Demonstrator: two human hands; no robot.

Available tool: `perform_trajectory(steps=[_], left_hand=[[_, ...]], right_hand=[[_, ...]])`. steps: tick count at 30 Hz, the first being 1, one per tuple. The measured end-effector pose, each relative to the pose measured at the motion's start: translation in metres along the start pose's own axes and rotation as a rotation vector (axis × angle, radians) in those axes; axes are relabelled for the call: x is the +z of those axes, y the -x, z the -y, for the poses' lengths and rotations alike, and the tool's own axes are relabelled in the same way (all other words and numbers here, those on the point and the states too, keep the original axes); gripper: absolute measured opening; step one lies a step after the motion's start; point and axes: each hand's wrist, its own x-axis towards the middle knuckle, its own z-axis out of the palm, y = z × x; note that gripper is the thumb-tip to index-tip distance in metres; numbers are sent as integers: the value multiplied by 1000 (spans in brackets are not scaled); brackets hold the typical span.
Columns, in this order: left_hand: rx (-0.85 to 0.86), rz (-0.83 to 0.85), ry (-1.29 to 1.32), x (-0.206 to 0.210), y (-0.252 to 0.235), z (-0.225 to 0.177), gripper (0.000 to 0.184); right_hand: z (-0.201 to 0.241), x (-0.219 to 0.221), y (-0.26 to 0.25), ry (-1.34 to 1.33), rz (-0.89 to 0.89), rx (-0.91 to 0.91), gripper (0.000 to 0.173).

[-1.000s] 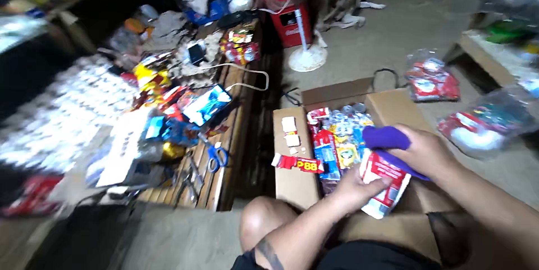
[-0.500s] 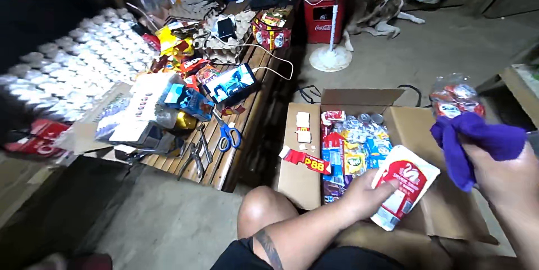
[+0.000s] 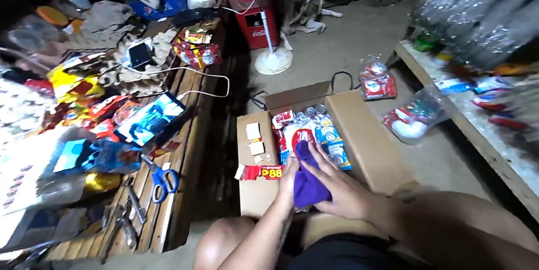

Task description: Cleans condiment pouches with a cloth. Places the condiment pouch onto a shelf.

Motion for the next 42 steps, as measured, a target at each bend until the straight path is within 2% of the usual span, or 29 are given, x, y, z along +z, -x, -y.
perform_trajectory(steps=[3, 6, 9, 11, 14, 16, 19, 24, 27, 30, 32, 35, 38, 42], left_hand=[[-54, 31, 39, 8, -2, 1, 52], [-108, 69, 46, 20, 3, 6, 43], [-117, 231, 98, 19, 2, 13, 55], [-121, 188, 120, 20, 1, 12, 53], [-124, -21, 187, 18, -4, 3, 49], [-90, -55, 245, 8, -10, -3, 55], [-31, -101, 270, 2, -14, -4, 56], [-31, -20, 99, 6, 2, 12, 50], [-56, 60, 106, 10, 7, 19, 57], [-64, -20, 111, 10, 5, 13, 51], [-58, -115, 143, 9, 0, 3, 55], [-8, -179, 288, -1, -9, -7, 58], [15, -206, 439, -7, -14, -10, 58], [-2, -196, 321, -1, -10, -5, 60]], right_hand=[[-3, -19, -9, -53, 27, 103, 88], [-17, -36, -17, -111, -116, 175, 82], [-31, -42, -20, -194, -226, 289, 77], [-26, -41, -16, -253, -193, 328, 81], [-13, -31, -6, -265, -69, 256, 86], [-9, -23, -1, -274, 64, 218, 89], [-7, -18, 0, -276, 153, 236, 87], [-4, -33, -12, -320, -11, 310, 80], [-6, -38, -17, -360, -107, 355, 73], [-4, -29, -15, -327, -60, 358, 76], [-3, -23, -12, -312, 21, 336, 78], [-3, -20, -8, -312, 118, 300, 75], [-2, -25, -8, -322, 139, 264, 71], [-3, -28, -9, -325, 106, 257, 68]])
